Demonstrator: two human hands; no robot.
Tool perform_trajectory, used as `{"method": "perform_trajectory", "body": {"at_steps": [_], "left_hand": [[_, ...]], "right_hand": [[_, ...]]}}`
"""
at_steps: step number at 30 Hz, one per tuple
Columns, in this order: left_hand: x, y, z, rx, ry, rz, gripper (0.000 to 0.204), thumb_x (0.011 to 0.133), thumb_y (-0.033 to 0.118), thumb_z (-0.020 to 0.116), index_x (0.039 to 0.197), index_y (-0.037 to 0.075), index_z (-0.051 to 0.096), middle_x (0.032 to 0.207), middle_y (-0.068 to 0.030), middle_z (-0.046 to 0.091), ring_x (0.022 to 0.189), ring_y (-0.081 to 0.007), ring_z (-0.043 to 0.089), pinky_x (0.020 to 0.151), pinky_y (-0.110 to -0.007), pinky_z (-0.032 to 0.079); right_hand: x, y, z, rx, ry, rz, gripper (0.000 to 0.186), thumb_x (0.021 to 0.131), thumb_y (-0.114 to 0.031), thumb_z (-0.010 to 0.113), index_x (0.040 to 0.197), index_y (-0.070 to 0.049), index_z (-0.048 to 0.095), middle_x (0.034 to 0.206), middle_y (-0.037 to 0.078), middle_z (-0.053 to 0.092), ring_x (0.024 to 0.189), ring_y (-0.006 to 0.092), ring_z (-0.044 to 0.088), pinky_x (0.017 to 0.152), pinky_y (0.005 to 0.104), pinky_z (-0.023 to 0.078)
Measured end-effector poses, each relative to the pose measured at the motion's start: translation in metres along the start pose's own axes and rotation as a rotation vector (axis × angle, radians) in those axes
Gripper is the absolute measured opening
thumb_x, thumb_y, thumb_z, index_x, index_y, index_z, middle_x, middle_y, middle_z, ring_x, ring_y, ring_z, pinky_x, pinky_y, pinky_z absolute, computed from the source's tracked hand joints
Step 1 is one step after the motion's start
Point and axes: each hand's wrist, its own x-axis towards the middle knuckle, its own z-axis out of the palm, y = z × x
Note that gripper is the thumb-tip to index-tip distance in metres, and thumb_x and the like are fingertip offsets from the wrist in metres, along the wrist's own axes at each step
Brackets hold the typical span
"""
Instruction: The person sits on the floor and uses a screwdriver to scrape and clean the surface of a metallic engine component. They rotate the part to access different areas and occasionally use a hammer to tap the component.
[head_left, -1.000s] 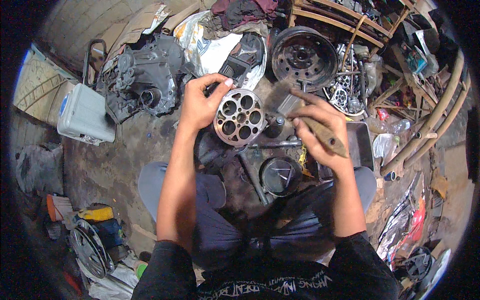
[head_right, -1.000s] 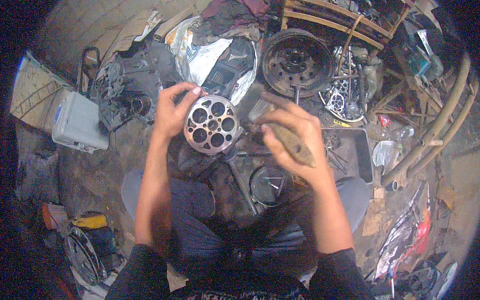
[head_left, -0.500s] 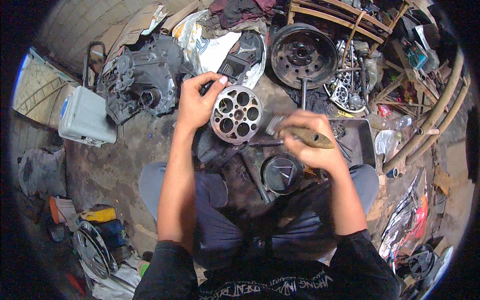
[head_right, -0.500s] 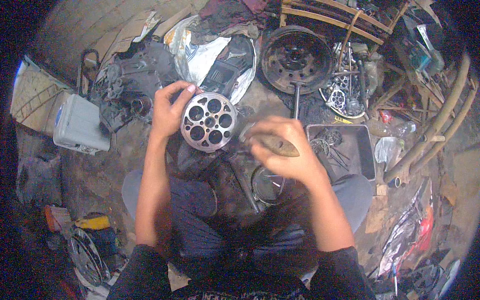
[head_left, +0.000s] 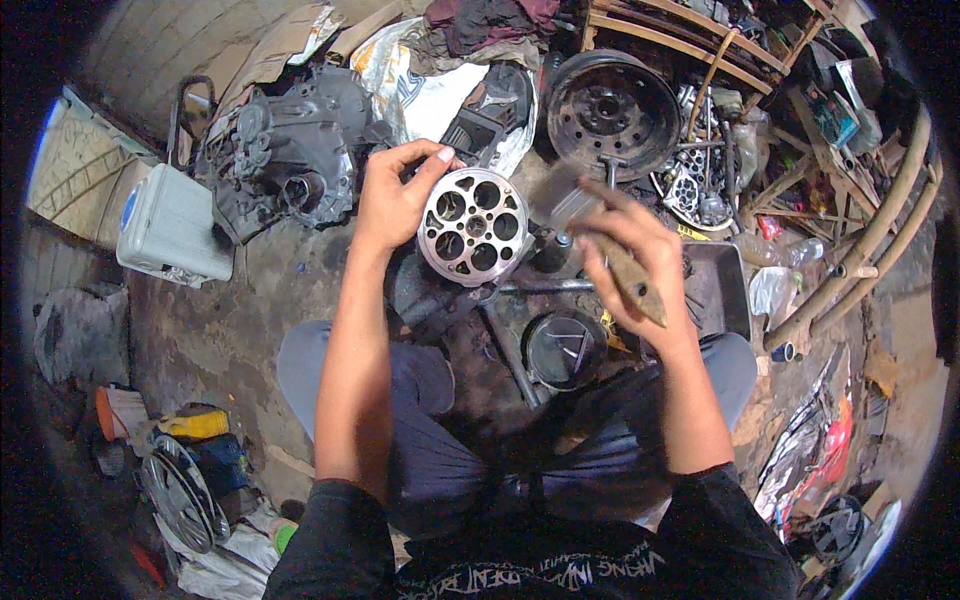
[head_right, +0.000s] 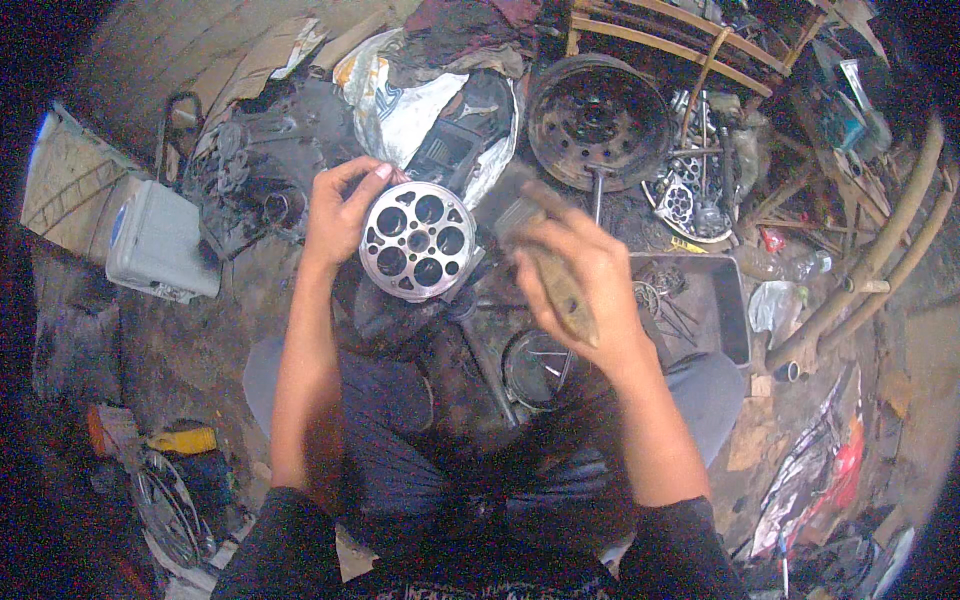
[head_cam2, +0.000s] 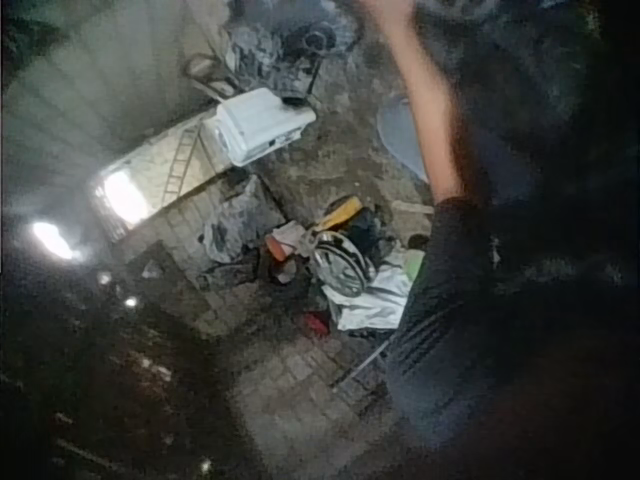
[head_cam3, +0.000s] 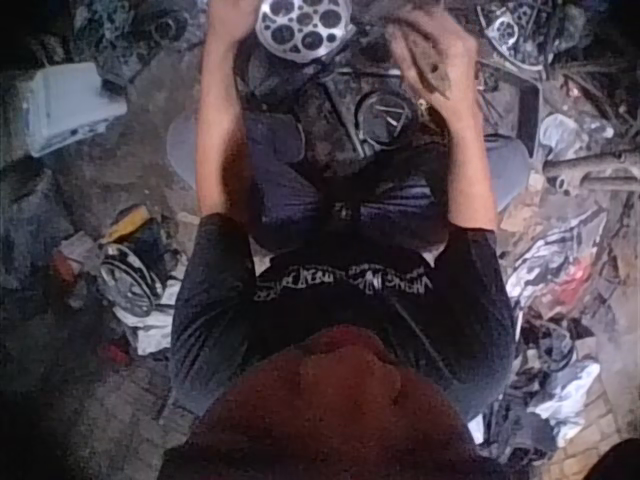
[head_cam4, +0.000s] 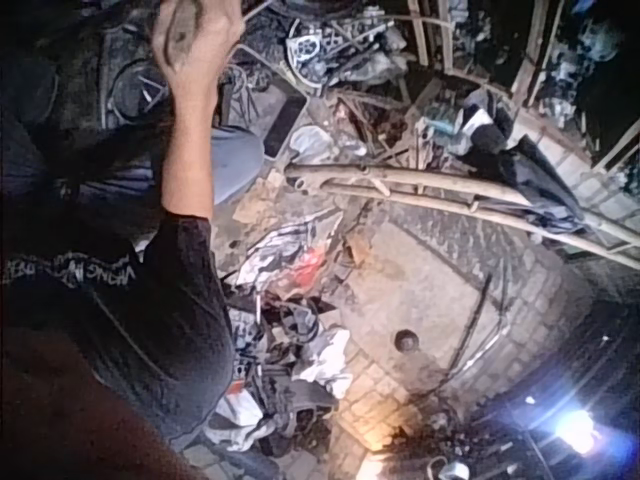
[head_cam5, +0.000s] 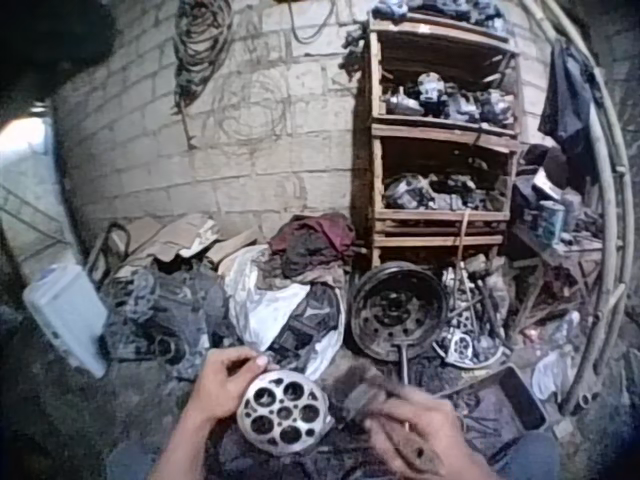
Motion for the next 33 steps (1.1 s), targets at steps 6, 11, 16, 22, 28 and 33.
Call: {"method": "perform_trajectory", "body": {"at_steps": [6,11,16,22,28,33], "left_hand": [[-0.001,-0.001,-0.002,-0.031,-0.014,0.02,0.026,0.106,0.016,0.066,0.1,-0.006,0.08,0.091,-0.0087,0.081,0.084,-0.0107,0.07,0.081,-0.03,0.057],[-0.003,-0.005,-0.005,-0.058,-0.011,0.045,0.026,0.105,0.015,0.066,0.1,-0.006,0.079,0.091,-0.0092,0.081,0.084,-0.0116,0.071,0.082,-0.031,0.057],[-0.003,-0.004,-0.006,-0.047,-0.053,0.03,0.03,0.105,0.017,0.061,0.095,-0.006,0.076,0.099,-0.0126,0.079,0.101,-0.0213,0.072,0.097,-0.037,0.055],[-0.002,-0.016,-0.007,-0.147,-0.034,0.131,0.031,0.105,0.02,0.065,0.097,-0.007,0.078,0.093,-0.0115,0.08,0.089,-0.0155,0.073,0.086,-0.032,0.057],[-0.002,-0.021,-0.012,-0.221,-0.048,0.125,0.034,0.104,0.023,0.063,0.099,-0.008,0.077,0.098,-0.0145,0.08,0.095,-0.0201,0.074,0.092,-0.035,0.056],[-0.002,-0.022,-0.014,-0.269,-0.077,0.135,0.039,0.104,0.026,0.058,0.098,-0.008,0.076,0.1,-0.0149,0.079,0.097,-0.0219,0.074,0.093,-0.036,0.056]], "right_hand": [[0.003,0.008,-0.017,0.419,-0.353,0.033,0.018,0.083,-0.013,0.077,0.098,-0.003,0.077,0.118,0.018,0.079,0.102,0.0337,0.076,0.092,0.0427,0.06],[0.008,0.016,-0.012,0.376,-0.037,0.213,0.022,0.092,-0.013,0.075,0.11,-0.001,0.078,0.125,0.018,0.076,0.114,0.029,0.072,0.103,0.0387,0.054],[0.014,0.052,0.014,0.237,0.151,0.299,0.026,0.098,-0.01,0.072,0.122,0.0,0.076,0.117,0.012,0.077,0.11,0.0235,0.072,0.099,0.0352,0.056],[0.024,0.057,0.071,1.005,0.372,0.796,0.026,0.104,-0.01,0.067,0.126,0.003,0.068,0.12,0.014,0.073,0.104,0.0243,0.074,0.094,0.0364,0.065],[0.033,0.058,0.081,1.139,0.493,0.755,0.024,0.106,-0.014,0.063,0.124,0.002,0.064,0.132,0.017,0.065,0.114,0.0319,0.071,0.101,0.0457,0.065],[0.044,0.066,0.093,1.187,0.593,0.822,0.03,0.103,-0.008,0.069,0.126,0.008,0.061,0.127,0.019,0.065,0.114,0.0328,0.07,0.098,0.0429,0.067]]}}
